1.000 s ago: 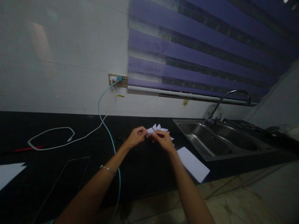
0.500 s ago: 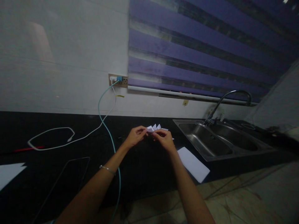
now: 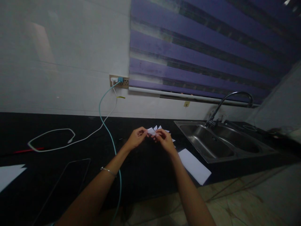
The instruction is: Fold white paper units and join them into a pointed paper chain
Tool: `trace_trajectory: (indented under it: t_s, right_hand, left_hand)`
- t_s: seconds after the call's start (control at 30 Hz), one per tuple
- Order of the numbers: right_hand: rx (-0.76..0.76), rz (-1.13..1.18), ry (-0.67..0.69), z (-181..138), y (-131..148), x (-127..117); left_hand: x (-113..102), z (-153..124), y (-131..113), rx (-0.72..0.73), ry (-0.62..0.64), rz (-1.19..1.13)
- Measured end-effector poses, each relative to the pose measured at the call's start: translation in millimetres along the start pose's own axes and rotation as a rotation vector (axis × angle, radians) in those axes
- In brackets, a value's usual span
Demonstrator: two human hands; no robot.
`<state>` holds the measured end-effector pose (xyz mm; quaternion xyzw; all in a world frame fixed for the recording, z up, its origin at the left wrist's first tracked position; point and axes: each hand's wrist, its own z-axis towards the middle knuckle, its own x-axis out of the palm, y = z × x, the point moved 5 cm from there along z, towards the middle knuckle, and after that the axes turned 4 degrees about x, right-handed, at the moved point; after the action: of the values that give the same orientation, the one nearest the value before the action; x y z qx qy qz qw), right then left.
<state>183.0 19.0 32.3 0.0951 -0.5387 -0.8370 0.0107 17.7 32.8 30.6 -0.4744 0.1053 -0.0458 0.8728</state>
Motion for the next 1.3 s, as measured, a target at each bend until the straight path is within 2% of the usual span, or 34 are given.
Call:
trace_trajectory:
  t_s: [0.37, 0.6, 0.87, 1.0, 1.17, 1.3]
  right_hand:
    - [-0.054, -0.096, -0.112, 0.4, 6.4, -4.7]
    - [0.032, -0.006, -0.203, 0.4, -0.9, -11.3]
    - [0.029, -0.179, -0.203, 0.8, -1.1, -14.3]
    - [0.024, -0.182, -0.174, 0.7, 1.3, -12.1]
    - [-0.033, -0.216, -0.225, 0.8, 3.6, -12.2]
    - [-0.035, -0.148, -0.203, 0.6, 7.4, -8.0]
  left_hand:
    - [-2.4, 0.1, 1.1, 0.01, -0.06, -0.043]
    - [-3.3, -0.2, -4.5, 0.036, -0.056, 0.041]
    - [-4.7, -0.6, 1.1, 0.046, -0.064, 0.045]
    - [-5.7, -0.5, 3.9, 0.034, -0.076, 0.023]
    - [-3.3, 0.1, 2.3, 0.01, -0.078, 0.0]
    - [-2.4, 0.6, 0.9, 0.0, -0.102, -0.106]
